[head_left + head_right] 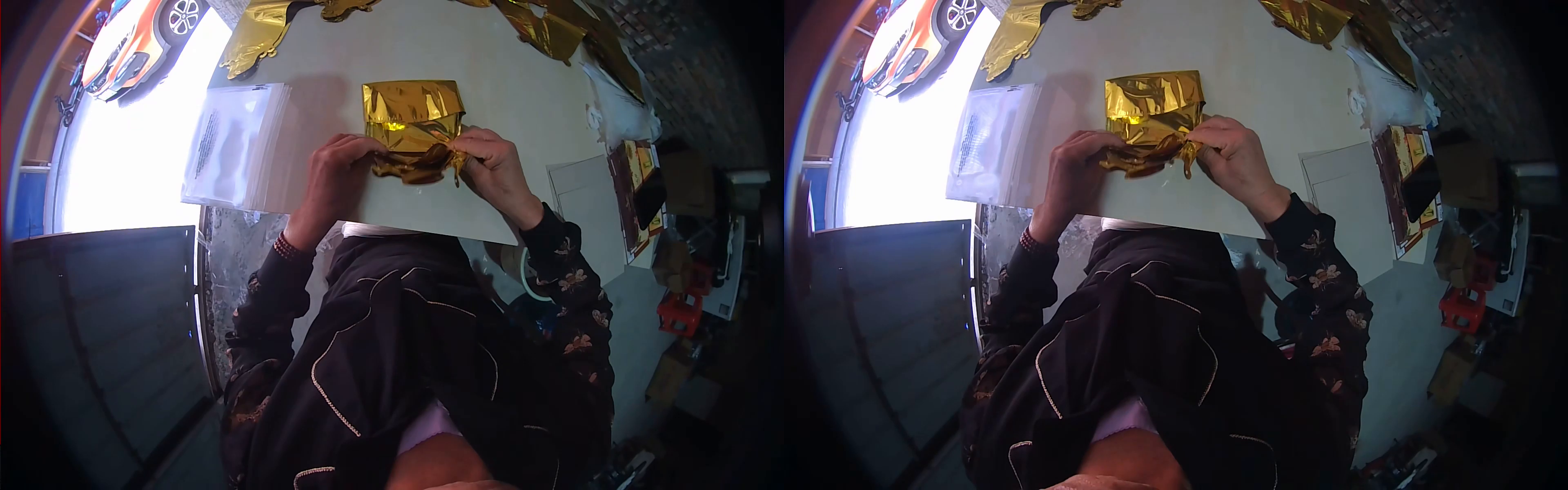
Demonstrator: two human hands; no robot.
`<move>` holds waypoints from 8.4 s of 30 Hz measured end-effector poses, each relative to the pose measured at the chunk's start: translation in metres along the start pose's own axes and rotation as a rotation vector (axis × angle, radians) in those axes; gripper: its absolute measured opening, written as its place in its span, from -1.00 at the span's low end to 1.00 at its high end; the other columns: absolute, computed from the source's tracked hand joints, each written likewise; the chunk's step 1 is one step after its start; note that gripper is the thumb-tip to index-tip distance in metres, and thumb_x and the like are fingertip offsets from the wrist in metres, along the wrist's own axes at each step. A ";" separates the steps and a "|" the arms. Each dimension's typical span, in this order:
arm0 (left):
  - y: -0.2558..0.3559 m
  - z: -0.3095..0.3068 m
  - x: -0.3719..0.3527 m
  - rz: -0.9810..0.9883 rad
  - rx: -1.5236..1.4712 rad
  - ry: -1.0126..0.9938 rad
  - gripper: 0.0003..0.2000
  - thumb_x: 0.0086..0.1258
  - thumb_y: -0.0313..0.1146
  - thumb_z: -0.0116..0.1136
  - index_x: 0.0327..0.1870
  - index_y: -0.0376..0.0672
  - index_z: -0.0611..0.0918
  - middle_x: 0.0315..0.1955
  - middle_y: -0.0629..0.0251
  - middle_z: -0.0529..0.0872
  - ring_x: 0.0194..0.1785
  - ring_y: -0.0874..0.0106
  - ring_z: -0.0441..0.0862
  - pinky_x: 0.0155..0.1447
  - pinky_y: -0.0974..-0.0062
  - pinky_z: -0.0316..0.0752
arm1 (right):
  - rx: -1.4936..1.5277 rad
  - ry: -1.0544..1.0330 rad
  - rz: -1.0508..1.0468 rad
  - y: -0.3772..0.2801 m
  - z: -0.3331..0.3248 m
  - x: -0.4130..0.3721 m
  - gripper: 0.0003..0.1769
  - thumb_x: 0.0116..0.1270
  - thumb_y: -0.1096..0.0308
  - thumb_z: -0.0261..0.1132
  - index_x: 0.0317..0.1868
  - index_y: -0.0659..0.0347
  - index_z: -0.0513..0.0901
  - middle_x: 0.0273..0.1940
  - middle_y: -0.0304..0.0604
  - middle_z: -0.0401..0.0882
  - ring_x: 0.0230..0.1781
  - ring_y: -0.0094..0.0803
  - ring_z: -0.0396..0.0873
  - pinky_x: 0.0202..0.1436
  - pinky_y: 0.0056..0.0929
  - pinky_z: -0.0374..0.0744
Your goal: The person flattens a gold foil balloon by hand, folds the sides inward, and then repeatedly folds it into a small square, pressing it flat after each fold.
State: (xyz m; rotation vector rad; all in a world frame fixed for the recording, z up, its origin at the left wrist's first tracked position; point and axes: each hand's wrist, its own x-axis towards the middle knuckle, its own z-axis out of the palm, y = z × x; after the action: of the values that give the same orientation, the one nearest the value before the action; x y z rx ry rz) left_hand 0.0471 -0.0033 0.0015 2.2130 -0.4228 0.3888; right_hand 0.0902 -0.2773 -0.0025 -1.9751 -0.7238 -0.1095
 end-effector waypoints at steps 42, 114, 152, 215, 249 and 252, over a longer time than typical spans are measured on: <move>0.006 -0.002 -0.006 -0.303 -0.070 0.062 -0.86 0.35 -0.40 0.32 -0.16 -0.25 0.70 -0.40 0.02 0.75 -0.30 0.14 0.76 -0.17 0.31 0.57 | -0.084 -0.076 0.019 -0.002 -0.014 0.005 -0.62 0.15 0.64 0.34 0.01 0.24 0.73 0.00 -0.15 0.66 -0.20 -0.35 0.67 -0.11 -0.44 0.63; 0.025 0.027 0.014 0.045 0.503 0.107 -0.43 0.34 -0.34 0.33 0.39 -0.09 0.46 0.31 0.08 0.48 0.45 0.10 0.36 0.44 0.12 0.30 | -0.316 0.078 0.378 -0.015 0.023 0.067 -0.57 0.24 0.33 0.43 0.14 0.11 0.67 -0.30 -0.21 0.80 -0.31 -0.18 0.76 -0.17 -0.20 0.66; 0.007 0.049 0.042 0.026 0.553 -0.240 -0.42 0.56 -0.10 -0.03 0.54 -0.13 0.33 0.54 0.17 0.32 0.63 0.12 0.14 0.63 0.10 0.04 | -0.801 -0.283 -0.004 0.012 0.011 0.036 -0.18 0.60 -0.17 -0.06 0.61 0.26 0.12 0.61 0.02 0.10 0.65 -0.07 0.00 0.65 0.14 -0.09; 0.007 0.030 0.030 0.150 0.474 -0.238 -0.42 0.50 -0.21 0.11 0.50 -0.20 0.36 0.46 0.11 0.41 0.58 0.07 0.24 0.59 0.14 0.15 | -0.746 -0.411 -0.162 -0.002 0.020 0.027 -0.35 0.60 -0.06 0.00 0.61 -0.11 0.23 0.60 0.01 0.16 0.63 -0.06 0.07 0.66 0.09 -0.01; -0.002 0.029 0.023 0.214 0.501 -0.289 -0.45 0.50 -0.13 0.03 0.48 -0.08 0.41 0.50 0.05 0.34 0.60 0.11 0.20 0.62 0.10 0.08 | -0.630 -0.308 -0.084 -0.026 0.034 0.018 -0.17 0.57 -0.14 0.02 0.60 0.29 0.13 0.58 0.07 0.15 0.64 -0.07 0.05 0.66 0.06 -0.01; -0.001 0.030 0.022 0.186 0.435 -0.263 -0.44 0.52 -0.11 0.02 0.52 -0.01 0.38 0.51 0.05 0.34 0.60 0.10 0.20 0.62 0.10 0.08 | -0.720 -0.308 -0.055 -0.018 0.030 0.007 -0.14 0.55 -0.15 0.07 0.59 0.31 0.13 0.58 0.09 0.15 0.64 -0.06 0.06 0.66 0.06 -0.02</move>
State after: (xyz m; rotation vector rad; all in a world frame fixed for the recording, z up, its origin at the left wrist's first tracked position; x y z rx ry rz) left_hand 0.0713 -0.0302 -0.0080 2.6715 -0.7480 0.3087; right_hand 0.0797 -0.2431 -0.0013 -2.6954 -1.0373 -0.1091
